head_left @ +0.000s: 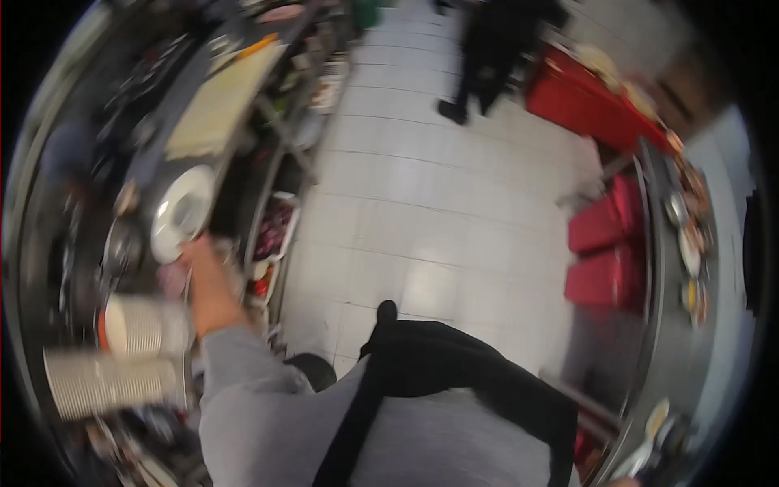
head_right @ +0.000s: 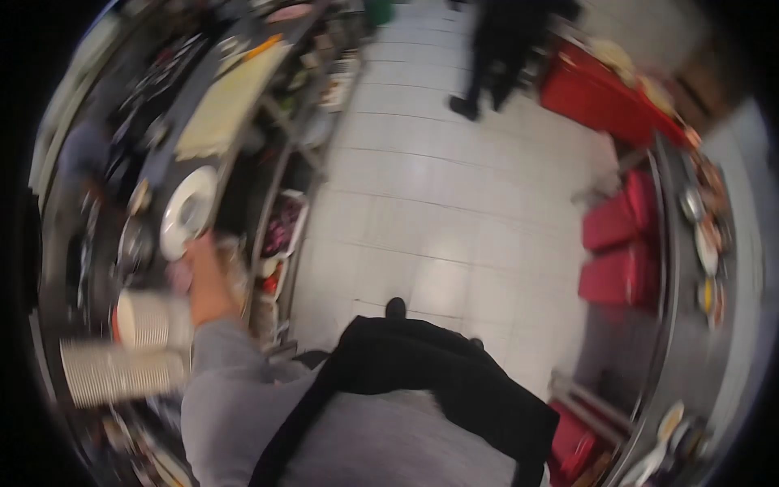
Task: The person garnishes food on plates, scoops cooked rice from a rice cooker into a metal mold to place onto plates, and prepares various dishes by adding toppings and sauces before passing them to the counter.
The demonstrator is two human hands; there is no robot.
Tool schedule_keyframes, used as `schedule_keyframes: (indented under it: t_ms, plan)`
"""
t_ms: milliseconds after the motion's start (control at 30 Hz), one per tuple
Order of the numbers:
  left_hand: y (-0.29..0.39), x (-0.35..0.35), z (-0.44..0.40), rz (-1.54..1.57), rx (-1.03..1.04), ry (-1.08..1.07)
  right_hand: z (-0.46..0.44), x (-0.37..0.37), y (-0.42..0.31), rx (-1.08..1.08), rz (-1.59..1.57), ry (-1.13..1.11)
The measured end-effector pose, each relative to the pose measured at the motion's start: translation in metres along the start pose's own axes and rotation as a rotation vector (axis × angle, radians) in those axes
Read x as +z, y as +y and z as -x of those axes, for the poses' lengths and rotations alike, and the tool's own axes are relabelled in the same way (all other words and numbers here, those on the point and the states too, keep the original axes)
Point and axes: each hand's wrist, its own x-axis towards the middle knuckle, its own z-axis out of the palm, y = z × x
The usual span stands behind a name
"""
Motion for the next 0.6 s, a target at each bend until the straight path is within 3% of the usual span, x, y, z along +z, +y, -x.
schedule_keyframes:
  t_ms: [100,167,200,233,300,333,367,400,467,600]
  plan:
    - [-0.035,0.022,-0.044,-0.221,-0.060,-0.071,0.034,-0.027,0.087,-0.078,0.368,-0.391]
    - [-0.087,0.043,-0.037,-0.424,-0.039,-0.140,0.071,-0.034,0.123,0.020,0.449,-0.637]
    - [-0.117,0.048,-0.027,-0.570,0.023,-0.188,0.097,-0.007,0.153,0.364,0.350,-0.531]
    - [-0.152,0.047,-0.014,-0.725,0.074,-0.245,0.115,-0.051,0.152,0.261,0.480,-0.640]
    - [-0.215,0.039,0.048,-1.052,0.205,-0.409,0.180,-0.037,0.211,0.516,0.231,-0.514]
    - [-0.242,0.025,0.085,-1.200,0.258,-0.494,0.213,-0.048,0.208,0.899,0.167,-0.169]
    - [-0.267,0.007,0.125,-1.337,0.310,-0.579,0.231,-0.097,0.199,0.968,0.047,-0.266]
    - [-0.284,-0.012,0.172,-1.445,0.305,-0.692,0.282,-0.083,0.235,0.895,0.042,-0.403]
    - [-0.309,-0.062,0.261,-1.651,0.261,-0.961,0.344,-0.110,0.260,1.031,0.118,-0.593]
    - [-0.339,-0.151,0.466,-1.823,0.063,-1.775,0.428,-0.111,0.340,1.175,0.261,-1.056]
